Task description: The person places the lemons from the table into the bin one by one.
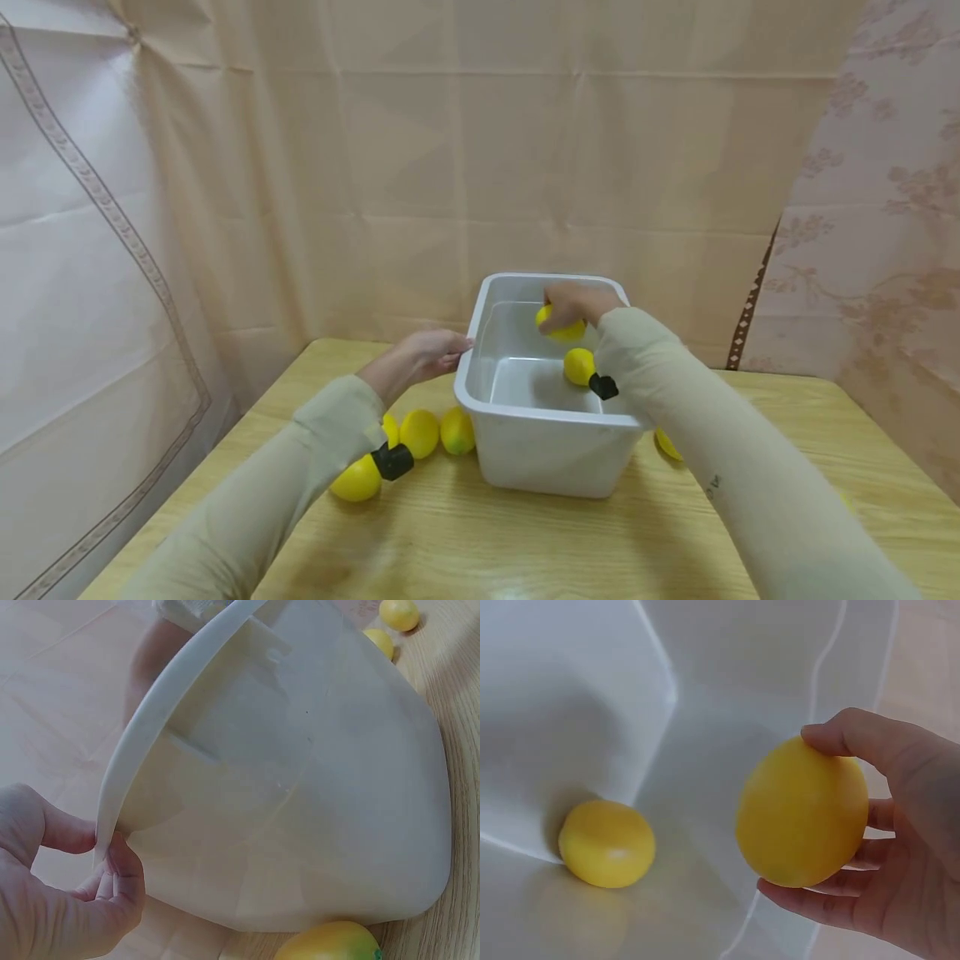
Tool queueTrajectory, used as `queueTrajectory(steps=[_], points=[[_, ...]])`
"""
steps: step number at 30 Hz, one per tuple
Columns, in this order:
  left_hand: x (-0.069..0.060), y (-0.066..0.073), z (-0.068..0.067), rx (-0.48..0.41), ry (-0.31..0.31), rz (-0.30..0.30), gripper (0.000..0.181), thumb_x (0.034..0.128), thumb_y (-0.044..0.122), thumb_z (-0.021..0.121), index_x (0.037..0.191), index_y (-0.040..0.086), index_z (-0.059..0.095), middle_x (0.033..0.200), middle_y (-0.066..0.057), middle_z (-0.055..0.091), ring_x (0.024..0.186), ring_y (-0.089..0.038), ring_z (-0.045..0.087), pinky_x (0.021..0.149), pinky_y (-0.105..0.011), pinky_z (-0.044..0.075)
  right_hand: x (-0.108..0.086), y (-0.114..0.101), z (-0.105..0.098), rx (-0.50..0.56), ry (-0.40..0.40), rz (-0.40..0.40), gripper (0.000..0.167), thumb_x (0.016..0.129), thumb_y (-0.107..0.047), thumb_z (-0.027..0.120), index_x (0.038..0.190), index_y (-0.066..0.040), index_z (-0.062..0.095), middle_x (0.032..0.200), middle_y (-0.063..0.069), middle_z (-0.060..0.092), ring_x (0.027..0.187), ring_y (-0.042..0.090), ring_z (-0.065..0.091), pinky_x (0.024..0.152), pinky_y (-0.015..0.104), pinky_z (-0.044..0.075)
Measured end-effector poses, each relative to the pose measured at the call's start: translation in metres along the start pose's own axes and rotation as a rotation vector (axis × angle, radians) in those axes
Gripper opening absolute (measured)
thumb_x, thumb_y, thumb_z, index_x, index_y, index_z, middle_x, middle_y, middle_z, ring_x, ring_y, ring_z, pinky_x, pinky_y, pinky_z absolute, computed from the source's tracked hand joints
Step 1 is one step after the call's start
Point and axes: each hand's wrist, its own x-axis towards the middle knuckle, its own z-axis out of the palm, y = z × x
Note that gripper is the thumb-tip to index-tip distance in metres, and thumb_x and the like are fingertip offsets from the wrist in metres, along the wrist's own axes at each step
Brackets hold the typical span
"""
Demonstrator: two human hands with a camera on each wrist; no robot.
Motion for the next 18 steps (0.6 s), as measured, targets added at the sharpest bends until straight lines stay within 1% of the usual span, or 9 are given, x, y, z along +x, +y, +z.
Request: queueTrajectory(steps=[3, 7, 9, 12, 14, 15, 17, 18], points=[[-0.001, 0.002, 0.001, 0.001, 0.009, -0.006, 0.041, 0.0980, 0.002, 0.045, 0.136, -0.011, 0.042, 0.135, -0.016, 0.048, 0.105, -0.018, 0.052, 0.115, -0.034, 0.037, 0.000, 0.002, 0.006, 0.096, -0.027, 0.055, 0.029, 0.083, -0.026, 0.066, 0.101, -0.007, 0.054, 0.090, 0.007, 0.053, 0.080, 0.023, 0.052, 0.065, 0.029, 0.045], [-0.003, 0.002, 0.001, 0.007, 0.019, -0.017, 0.040, 0.0979, 0.003, 0.046, 0.136, -0.010, 0.044, 0.131, -0.015, 0.050, 0.103, -0.017, 0.053, 0.114, -0.034, 0.039, 0.001, 0.005, 0.014, 0.184, -0.053, 0.121, 0.029, 0.083, -0.024, 0.069, 0.102, -0.009, 0.052, 0.096, 0.008, 0.053, 0.087, 0.025, 0.052, 0.070, 0.030, 0.046], [-0.004, 0.001, 0.001, 0.006, 0.020, -0.020, 0.040, 0.0980, 0.003, 0.046, 0.135, -0.010, 0.044, 0.131, -0.015, 0.051, 0.103, -0.017, 0.053, 0.114, -0.034, 0.039, 0.002, 0.006, 0.018, 0.175, -0.053, 0.117, 0.029, 0.083, -0.022, 0.069, 0.102, -0.008, 0.051, 0.096, 0.008, 0.053, 0.088, 0.025, 0.052, 0.071, 0.029, 0.046], [-0.004, 0.000, 0.000, 0.002, 0.016, -0.020, 0.040, 0.0979, 0.003, 0.046, 0.136, -0.010, 0.043, 0.132, -0.015, 0.050, 0.105, -0.018, 0.053, 0.114, -0.033, 0.039, 0.006, 0.008, 0.020, 0.126, -0.031, 0.088, 0.025, 0.084, -0.022, 0.067, 0.095, -0.006, 0.052, 0.089, 0.007, 0.052, 0.082, 0.024, 0.052, 0.066, 0.029, 0.045], [-0.003, 0.001, 0.000, 0.007, 0.013, -0.020, 0.041, 0.0983, 0.003, 0.046, 0.136, -0.010, 0.043, 0.137, -0.017, 0.049, 0.107, -0.018, 0.053, 0.114, -0.033, 0.038, 0.010, 0.009, 0.019, 0.066, 0.004, 0.054, 0.023, 0.084, -0.022, 0.066, 0.086, -0.005, 0.051, 0.079, 0.005, 0.049, 0.072, 0.022, 0.050, 0.059, 0.027, 0.042], [-0.004, 0.002, -0.001, 0.009, 0.013, -0.022, 0.041, 0.0984, 0.004, 0.046, 0.137, -0.010, 0.043, 0.138, -0.017, 0.048, 0.108, -0.018, 0.053, 0.114, -0.033, 0.038, 0.011, 0.010, 0.018, 0.052, 0.017, 0.045, 0.022, 0.084, -0.022, 0.066, 0.084, -0.005, 0.051, 0.077, 0.004, 0.047, 0.070, 0.021, 0.049, 0.058, 0.026, 0.041], [-0.003, 0.003, -0.001, 0.011, 0.011, -0.028, 0.041, 0.0987, 0.004, 0.046, 0.137, -0.009, 0.043, 0.136, -0.016, 0.049, 0.107, -0.018, 0.052, 0.114, -0.032, 0.038, 0.010, 0.009, 0.012, 0.025, 0.026, 0.036, 0.024, 0.085, -0.023, 0.065, 0.089, -0.003, 0.053, 0.081, 0.007, 0.051, 0.072, 0.022, 0.051, 0.059, 0.029, 0.045], [-0.002, 0.003, 0.000, 0.014, 0.012, -0.032, 0.040, 0.0988, 0.005, 0.046, 0.137, -0.009, 0.043, 0.135, -0.016, 0.049, 0.107, -0.018, 0.052, 0.114, -0.032, 0.038, 0.009, 0.008, 0.008, 0.012, 0.024, 0.039, 0.027, 0.086, -0.023, 0.065, 0.095, 0.000, 0.054, 0.086, 0.010, 0.055, 0.076, 0.024, 0.054, 0.062, 0.031, 0.048]])
